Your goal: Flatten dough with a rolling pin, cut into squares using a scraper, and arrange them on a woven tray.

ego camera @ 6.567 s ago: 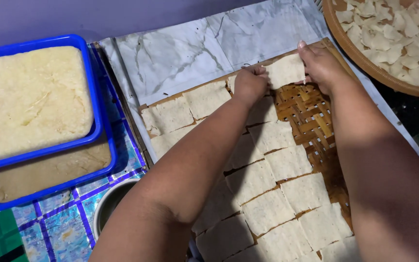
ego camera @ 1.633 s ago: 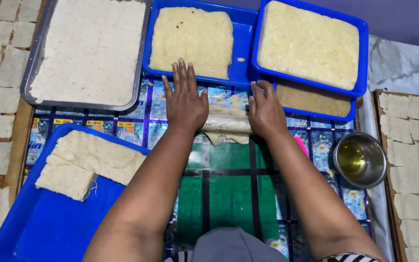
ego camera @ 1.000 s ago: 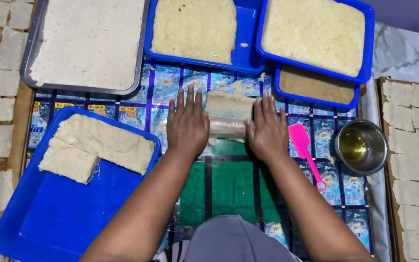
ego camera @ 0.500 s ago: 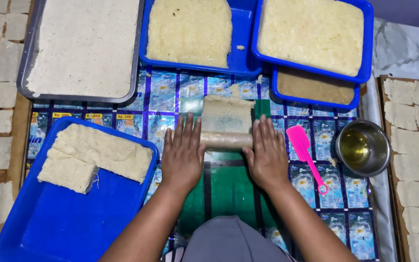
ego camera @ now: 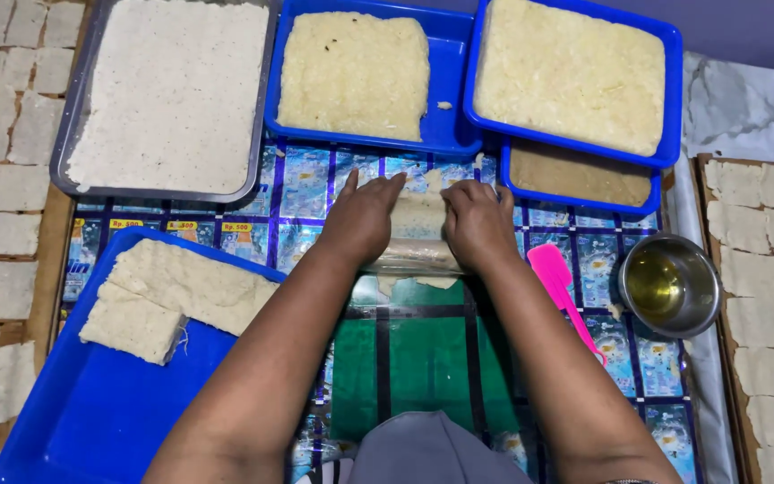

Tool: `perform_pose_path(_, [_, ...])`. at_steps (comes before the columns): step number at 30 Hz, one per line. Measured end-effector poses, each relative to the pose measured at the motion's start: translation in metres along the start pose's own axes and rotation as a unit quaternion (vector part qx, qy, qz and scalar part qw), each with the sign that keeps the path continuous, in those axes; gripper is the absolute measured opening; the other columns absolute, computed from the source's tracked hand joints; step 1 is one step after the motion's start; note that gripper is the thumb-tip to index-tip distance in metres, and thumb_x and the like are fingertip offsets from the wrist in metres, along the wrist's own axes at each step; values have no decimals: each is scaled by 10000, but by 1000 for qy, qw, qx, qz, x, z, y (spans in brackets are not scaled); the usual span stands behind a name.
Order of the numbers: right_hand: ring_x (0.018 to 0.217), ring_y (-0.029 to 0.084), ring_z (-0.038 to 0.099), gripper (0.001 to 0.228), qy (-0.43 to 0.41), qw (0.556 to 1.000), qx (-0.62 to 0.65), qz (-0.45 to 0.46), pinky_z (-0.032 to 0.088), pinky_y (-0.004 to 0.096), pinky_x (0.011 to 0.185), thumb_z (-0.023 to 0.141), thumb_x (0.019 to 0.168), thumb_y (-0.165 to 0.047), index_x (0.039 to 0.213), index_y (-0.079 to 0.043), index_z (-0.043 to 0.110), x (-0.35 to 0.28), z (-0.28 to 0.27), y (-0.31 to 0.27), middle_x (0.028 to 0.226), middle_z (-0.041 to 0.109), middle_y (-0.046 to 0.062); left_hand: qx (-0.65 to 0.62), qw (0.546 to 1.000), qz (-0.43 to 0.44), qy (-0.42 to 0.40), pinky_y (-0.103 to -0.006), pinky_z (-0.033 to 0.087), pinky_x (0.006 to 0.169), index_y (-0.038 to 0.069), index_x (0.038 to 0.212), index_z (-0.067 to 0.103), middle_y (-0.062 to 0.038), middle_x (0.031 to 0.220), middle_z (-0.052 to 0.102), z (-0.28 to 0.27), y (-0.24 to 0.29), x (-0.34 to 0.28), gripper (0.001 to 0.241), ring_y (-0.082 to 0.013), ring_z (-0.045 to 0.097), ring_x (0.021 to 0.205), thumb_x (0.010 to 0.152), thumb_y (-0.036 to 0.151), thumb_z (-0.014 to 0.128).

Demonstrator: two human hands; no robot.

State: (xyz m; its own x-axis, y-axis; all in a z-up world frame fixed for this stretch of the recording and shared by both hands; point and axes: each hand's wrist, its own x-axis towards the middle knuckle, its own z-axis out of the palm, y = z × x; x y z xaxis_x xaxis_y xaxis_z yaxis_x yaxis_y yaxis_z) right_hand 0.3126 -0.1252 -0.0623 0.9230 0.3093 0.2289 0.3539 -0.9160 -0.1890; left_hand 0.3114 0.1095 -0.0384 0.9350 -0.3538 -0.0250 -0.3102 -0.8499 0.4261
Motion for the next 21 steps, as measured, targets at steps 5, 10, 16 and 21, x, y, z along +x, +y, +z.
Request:
perform_pose_path(5, [1231,221,556,269,-13,999,37,2,275,627,1152,545,909,-127,1155,-214,607,-1,-2,-3,1132,605,-22,-18,999,5,31,-561,83,1287,204,1524,434,-55,1391,595,-20,14,-19,543,-236,471,1432,1012,90,295])
perform_pose_path(10, [1233,276,535,487,-27,997,68,-10,226,677,1166,613,824,-39,1275,-198,522,-5,-8,-3,1154,599,24,-38,997,27,69,-591,102,1279,164,1478,477,-72,1276,598,-20,15,-26,499,-268,491,1387,1019,68,304])
perform_pose_path(16, [1180,266,537,381,6,995,99,-24,239,649,1170,524,872,-34,1199,-204,617,-20,-21,-14,1065,573,9,-38,992,55,105,-612,122,1267,200,1245,626,-27,1137,612,-12,16,-39,321,-258,555,1294,1040,113,395])
perform_pose_path(21, [1016,272,611,106,146,986,49,-67,450,456,975,580,941,-215,1035,-171,601,-52,-45,-31,1062,519,47,5,983,94,157,-578,253,1238,217,1222,585,-61,1115,587,-11,21,-68,203,-285,568,1257,1063,297,489])
